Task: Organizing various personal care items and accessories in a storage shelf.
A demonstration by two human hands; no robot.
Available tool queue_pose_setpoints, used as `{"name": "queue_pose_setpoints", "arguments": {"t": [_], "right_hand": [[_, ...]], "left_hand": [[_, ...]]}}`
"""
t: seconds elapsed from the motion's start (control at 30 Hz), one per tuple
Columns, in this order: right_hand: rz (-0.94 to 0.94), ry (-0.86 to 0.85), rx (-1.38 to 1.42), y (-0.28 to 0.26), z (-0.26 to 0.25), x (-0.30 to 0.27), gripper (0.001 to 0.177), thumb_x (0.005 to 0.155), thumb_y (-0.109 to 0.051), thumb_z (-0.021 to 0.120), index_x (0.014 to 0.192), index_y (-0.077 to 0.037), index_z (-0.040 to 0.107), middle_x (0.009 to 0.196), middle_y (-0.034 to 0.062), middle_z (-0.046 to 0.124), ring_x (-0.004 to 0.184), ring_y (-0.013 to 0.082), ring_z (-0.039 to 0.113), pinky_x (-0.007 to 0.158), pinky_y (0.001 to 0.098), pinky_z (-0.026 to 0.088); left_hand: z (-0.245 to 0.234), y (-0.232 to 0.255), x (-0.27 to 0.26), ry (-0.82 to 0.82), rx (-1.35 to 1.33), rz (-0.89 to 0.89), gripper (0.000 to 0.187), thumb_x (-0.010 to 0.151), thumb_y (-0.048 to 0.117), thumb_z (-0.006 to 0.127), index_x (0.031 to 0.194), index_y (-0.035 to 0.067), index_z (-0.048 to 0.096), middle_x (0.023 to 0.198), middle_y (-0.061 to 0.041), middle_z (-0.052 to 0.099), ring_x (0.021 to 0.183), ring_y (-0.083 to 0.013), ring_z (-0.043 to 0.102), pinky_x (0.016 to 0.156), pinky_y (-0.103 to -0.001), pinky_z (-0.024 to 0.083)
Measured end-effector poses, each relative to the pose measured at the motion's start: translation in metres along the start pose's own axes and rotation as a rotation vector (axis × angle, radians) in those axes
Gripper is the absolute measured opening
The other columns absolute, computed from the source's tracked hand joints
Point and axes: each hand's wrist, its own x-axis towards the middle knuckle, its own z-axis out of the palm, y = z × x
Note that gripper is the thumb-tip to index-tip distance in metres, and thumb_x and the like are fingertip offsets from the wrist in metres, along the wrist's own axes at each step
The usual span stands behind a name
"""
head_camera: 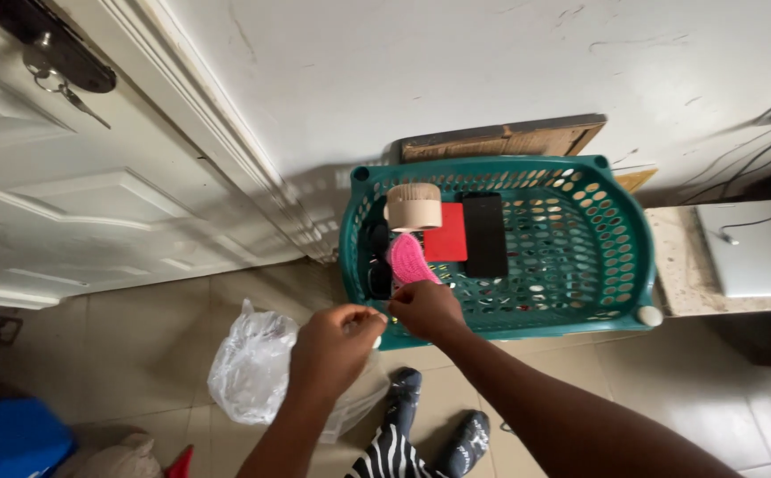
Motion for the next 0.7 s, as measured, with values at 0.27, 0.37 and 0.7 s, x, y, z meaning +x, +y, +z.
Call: {"name": "queue_pose_setpoints", "arguments": {"t": [0.27,0.37,0.7], "right_hand": [[0.047,-0.096,-0.062,0.002,0.009,0.018,0.031,0.077,-0.050,0.073,0.097,-0.028,0.083,0.095,0.0055,0.078,0.090,0.0266,0.076,0.084,0.0418,0.060],[0.025,-0.099,-0.100,0.007,0.010,0.013,0.031,0.077,-0.051,0.073,0.098,-0.029,0.083,0.096,0.0065,0.078,0.092,0.0287,0.075,0.084,0.0428,0.059],[0.078,0.024,0.098,0.030,-0.022,0.013,0.031,0.081,-0.044,0.074,0.103,-0.024,0.082,0.096,0.0062,0.080,0.089,0.0244,0.078,0.085,0.0384,0.061]], "left_hand": [[0.013,-0.006,0.021,0.029,0.039,0.001,0.034,0.076,0.044,0.074,0.095,0.017,0.082,0.088,-0.007,0.080,0.084,-0.0250,0.078,0.076,-0.036,0.058],[0.011,-0.003,0.015,0.008,0.030,-0.035,0.035,0.075,0.045,0.073,0.095,0.017,0.082,0.087,-0.007,0.081,0.084,-0.0253,0.078,0.077,-0.036,0.058],[0.015,-0.009,0.023,-0.008,0.027,-0.099,0.038,0.074,0.045,0.075,0.096,0.016,0.082,0.093,-0.008,0.081,0.091,-0.0250,0.078,0.083,-0.035,0.058]]}}
